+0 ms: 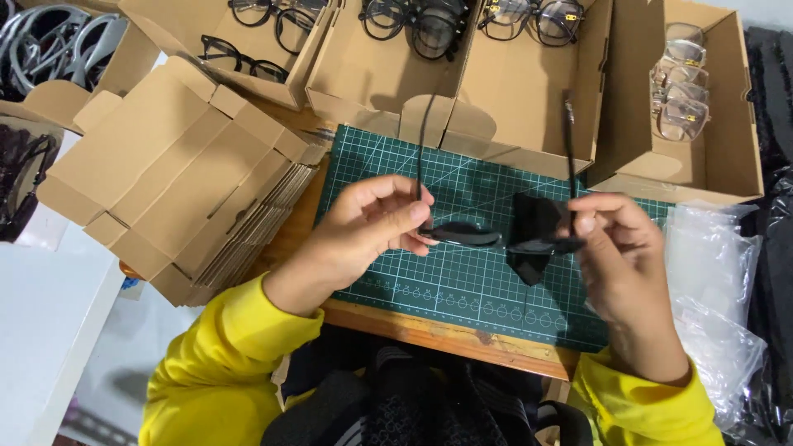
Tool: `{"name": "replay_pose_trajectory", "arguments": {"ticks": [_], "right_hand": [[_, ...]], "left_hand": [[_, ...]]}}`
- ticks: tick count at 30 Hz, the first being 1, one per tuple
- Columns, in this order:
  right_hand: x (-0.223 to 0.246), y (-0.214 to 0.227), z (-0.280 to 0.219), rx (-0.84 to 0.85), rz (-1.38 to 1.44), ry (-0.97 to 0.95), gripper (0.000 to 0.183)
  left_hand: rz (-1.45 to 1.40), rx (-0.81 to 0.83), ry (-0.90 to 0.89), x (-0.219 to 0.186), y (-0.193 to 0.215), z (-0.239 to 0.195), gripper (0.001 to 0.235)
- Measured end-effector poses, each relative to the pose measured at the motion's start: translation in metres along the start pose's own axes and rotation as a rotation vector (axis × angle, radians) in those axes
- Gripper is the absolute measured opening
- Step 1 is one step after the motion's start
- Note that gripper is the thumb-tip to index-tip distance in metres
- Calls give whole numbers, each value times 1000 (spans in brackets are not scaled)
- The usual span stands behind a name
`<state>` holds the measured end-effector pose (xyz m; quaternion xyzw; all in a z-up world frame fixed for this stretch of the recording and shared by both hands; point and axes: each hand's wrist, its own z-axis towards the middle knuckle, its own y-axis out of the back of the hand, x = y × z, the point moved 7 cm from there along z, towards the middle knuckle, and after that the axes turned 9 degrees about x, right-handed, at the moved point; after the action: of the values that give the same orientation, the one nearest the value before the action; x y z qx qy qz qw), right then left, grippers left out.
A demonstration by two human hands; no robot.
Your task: The person cleans a pair of sunglasses with a black cloth, places them inside a clear plastic bag, wraps them in bubble wrap, and secures them inside a small cardboard shipping box before placing the box into a black mailing envelope.
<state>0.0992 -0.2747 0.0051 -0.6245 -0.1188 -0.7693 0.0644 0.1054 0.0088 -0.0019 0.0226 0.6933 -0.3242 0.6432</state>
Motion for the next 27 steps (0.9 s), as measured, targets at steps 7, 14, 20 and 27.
{"name": "replay_pose_trajectory", "arguments": {"ticks": [7, 14, 20, 27], "right_hand": [[-22, -11, 5, 96, 434, -68, 28], [-15, -16, 6, 140, 424, -15, 35], [-15, -18, 4, 139, 429, -18, 35], [-12, -16, -1, 121, 421, -7, 32]], "left_hand": [[-399, 30, 42, 35, 24, -3, 20], [-473, 5, 56, 34, 25, -6, 18], [-480, -12, 35, 34, 28, -8, 19], [-401, 68, -50, 10, 15, -12, 32]]}}
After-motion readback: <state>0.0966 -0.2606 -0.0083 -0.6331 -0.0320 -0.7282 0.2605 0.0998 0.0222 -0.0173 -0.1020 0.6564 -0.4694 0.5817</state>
